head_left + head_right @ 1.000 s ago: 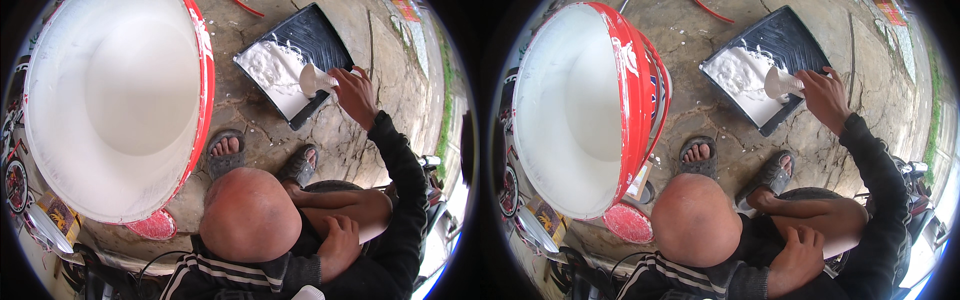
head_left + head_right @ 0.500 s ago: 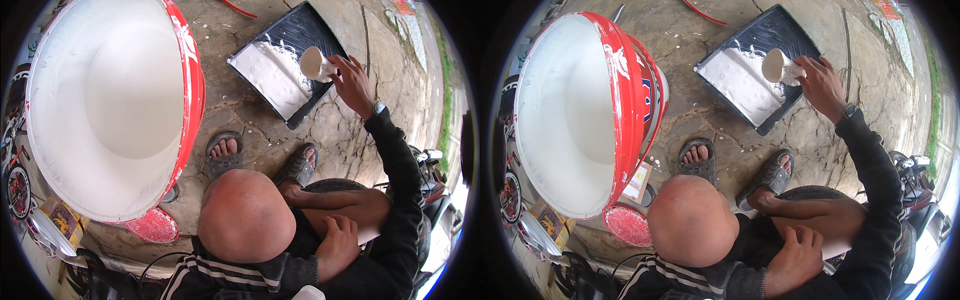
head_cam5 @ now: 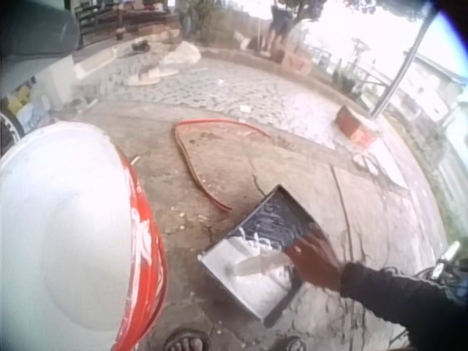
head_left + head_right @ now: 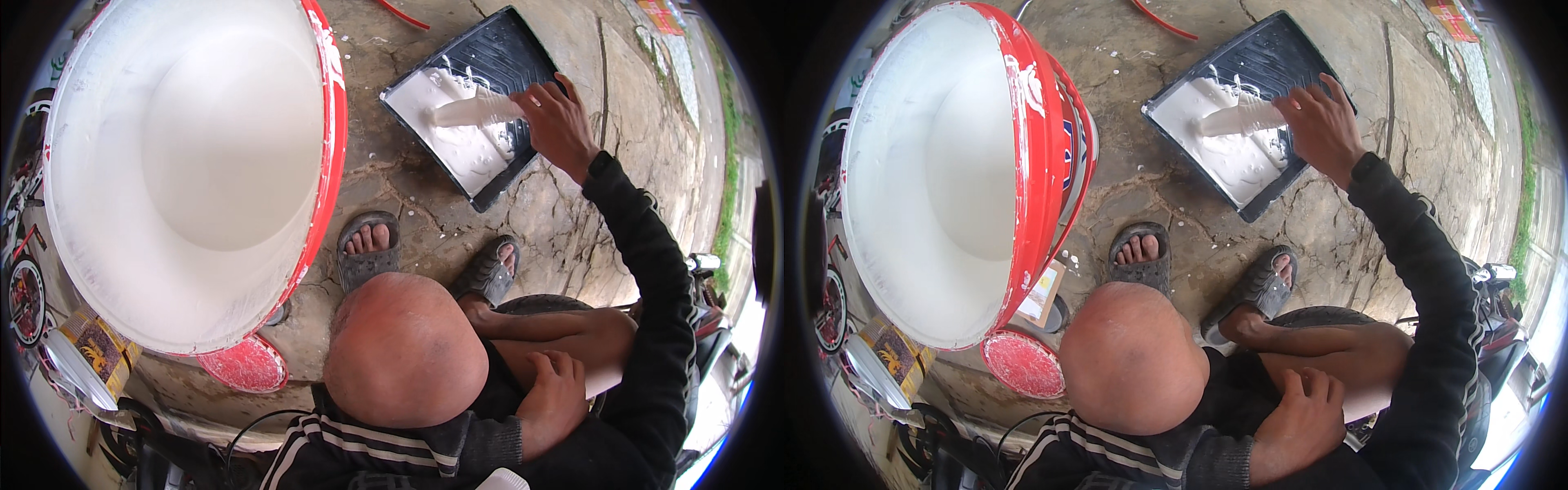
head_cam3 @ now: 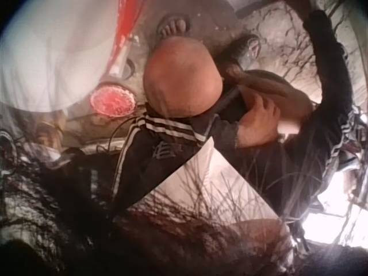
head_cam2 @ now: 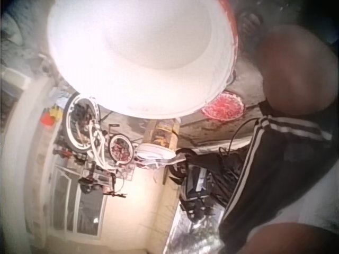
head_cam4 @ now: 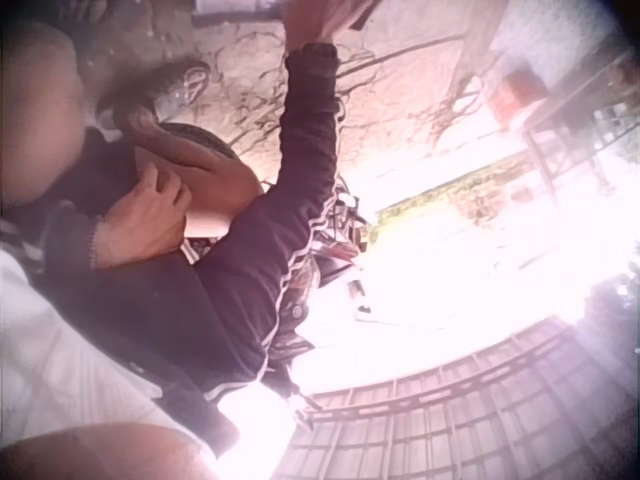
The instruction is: The person scoops white paint from a bucket into a paint tray using a plastic cup, then rolls the paint roller in the tray to coat it. The person pours more paint into the tray and continues rolling the roller to distribute the paint.
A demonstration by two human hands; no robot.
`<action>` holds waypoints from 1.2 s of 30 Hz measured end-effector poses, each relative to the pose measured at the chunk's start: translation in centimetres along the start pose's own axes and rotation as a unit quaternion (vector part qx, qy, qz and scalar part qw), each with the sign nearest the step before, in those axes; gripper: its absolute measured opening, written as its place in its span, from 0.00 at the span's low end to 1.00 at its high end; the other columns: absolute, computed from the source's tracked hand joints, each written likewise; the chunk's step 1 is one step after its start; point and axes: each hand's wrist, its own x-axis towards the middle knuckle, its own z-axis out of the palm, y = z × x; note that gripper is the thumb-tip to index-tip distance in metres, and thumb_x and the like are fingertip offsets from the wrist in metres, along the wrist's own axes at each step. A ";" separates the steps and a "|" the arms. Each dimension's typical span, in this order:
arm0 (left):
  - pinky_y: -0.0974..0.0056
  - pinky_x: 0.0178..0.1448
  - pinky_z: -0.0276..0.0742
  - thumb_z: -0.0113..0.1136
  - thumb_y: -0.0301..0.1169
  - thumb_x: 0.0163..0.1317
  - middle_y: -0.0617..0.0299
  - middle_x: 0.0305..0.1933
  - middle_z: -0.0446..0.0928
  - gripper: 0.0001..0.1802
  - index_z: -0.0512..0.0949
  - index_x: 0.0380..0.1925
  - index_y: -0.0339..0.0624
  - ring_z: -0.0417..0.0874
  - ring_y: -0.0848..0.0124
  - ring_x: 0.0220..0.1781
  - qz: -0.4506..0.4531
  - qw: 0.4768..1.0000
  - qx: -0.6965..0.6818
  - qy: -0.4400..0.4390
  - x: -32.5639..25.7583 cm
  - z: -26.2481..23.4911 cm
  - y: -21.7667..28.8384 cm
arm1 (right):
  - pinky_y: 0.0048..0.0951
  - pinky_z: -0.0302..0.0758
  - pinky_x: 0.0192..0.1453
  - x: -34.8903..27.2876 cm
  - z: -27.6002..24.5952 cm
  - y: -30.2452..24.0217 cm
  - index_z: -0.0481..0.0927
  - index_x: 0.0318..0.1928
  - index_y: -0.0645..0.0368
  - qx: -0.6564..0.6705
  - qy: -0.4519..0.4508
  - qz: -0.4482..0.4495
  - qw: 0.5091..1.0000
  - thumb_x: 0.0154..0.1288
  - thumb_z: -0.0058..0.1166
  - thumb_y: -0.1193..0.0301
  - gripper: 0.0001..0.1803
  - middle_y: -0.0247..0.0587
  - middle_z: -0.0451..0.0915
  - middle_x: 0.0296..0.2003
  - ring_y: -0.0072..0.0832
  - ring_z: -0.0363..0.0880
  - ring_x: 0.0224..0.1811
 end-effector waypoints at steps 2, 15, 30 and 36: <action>0.43 0.47 0.74 0.58 0.39 0.62 0.48 0.44 0.79 0.17 0.91 0.35 0.40 0.78 0.48 0.50 -0.001 1.000 -0.002 0.000 0.0 -0.1 0.0 | 0.52 0.63 0.78 0.4 -0.5 0.1 0.87 0.50 0.50 0.010 0.012 0.008 1.000 0.58 0.59 0.82 0.20 0.31 0.82 0.42 0.30 0.81 0.51; 0.43 0.48 0.74 0.58 0.38 0.62 0.48 0.44 0.79 0.16 0.91 0.35 0.41 0.78 0.49 0.50 0.003 1.000 -0.017 -0.012 0.4 -0.1 -0.2 | 0.49 0.64 0.78 -2.1 -1.5 1.0 0.86 0.51 0.51 -0.005 -0.010 -0.002 1.000 0.59 0.59 0.80 0.20 0.32 0.80 0.43 0.30 0.80 0.51; 0.37 0.50 0.75 0.57 0.38 0.64 0.45 0.46 0.80 0.17 0.90 0.38 0.39 0.78 0.45 0.52 0.011 0.999 -0.024 -0.043 0.6 -0.1 0.2 | 0.48 0.65 0.75 -1.3 -2.7 -0.4 0.85 0.51 0.55 -0.008 -0.038 0.003 0.999 0.60 0.61 0.78 0.17 0.35 0.79 0.41 0.33 0.79 0.50; 0.38 0.49 0.74 0.57 0.39 0.62 0.46 0.45 0.80 0.17 0.91 0.35 0.40 0.78 0.46 0.51 0.000 1.000 -0.024 -0.017 0.2 0.1 0.4 | 0.48 0.65 0.73 -0.6 -2.7 -0.5 0.85 0.52 0.59 0.042 -0.082 0.025 0.995 0.60 0.64 0.78 0.17 0.39 0.81 0.43 0.37 0.80 0.51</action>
